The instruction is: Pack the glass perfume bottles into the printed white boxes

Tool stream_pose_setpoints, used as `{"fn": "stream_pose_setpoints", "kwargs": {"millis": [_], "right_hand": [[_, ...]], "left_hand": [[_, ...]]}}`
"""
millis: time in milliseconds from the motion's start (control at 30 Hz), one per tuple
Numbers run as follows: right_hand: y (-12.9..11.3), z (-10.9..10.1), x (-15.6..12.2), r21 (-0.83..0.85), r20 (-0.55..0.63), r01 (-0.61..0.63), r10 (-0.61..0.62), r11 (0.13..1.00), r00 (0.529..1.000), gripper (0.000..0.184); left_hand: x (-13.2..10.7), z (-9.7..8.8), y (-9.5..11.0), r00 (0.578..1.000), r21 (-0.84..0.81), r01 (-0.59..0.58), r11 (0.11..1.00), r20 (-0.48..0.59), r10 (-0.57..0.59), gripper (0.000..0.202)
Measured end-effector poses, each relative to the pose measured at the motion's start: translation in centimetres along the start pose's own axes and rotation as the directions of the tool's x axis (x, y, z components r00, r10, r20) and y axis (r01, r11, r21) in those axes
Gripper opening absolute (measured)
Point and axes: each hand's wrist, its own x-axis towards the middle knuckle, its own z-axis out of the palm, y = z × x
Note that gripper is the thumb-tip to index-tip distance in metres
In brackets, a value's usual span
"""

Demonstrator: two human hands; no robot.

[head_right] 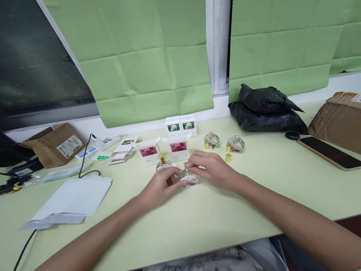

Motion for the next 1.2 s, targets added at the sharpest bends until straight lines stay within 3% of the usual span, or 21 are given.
{"fn": "stream_pose_setpoints", "kwargs": {"millis": [267,433,667,900,1200], "right_hand": [[-1.0,-0.7,0.6,-0.139,0.098,0.061,-0.048,0.988,0.994,0.022],[-0.9,-1.0,1.0,-0.087,0.109,0.006,0.003,0.996,0.994,0.02],[-0.2,-0.4,0.6,0.021,0.028,-0.021,0.02,1.0,0.999,0.018],[-1.4,-0.9,0.8,-0.212,0.116,0.074,-0.05,0.975,0.992,0.023],[-0.2,-0.5,0.7,-0.024,0.05,-0.01,0.011,1.0,0.999,0.017]], "left_hand": [[0.0,-0.1,0.1,1.0,0.005,-0.004,1.0,0.004,0.004,0.047],[0.0,0.0,-0.1,1.0,0.002,-0.016,1.0,0.0,0.016,0.045],[0.1,0.0,0.0,1.0,0.0,-0.026,1.0,-0.004,0.026,0.046],[0.0,0.0,0.1,1.0,0.0,-0.011,1.0,-0.003,0.011,0.046],[0.0,-0.1,0.0,1.0,-0.017,-0.022,1.0,-0.006,0.022,0.046]]}}
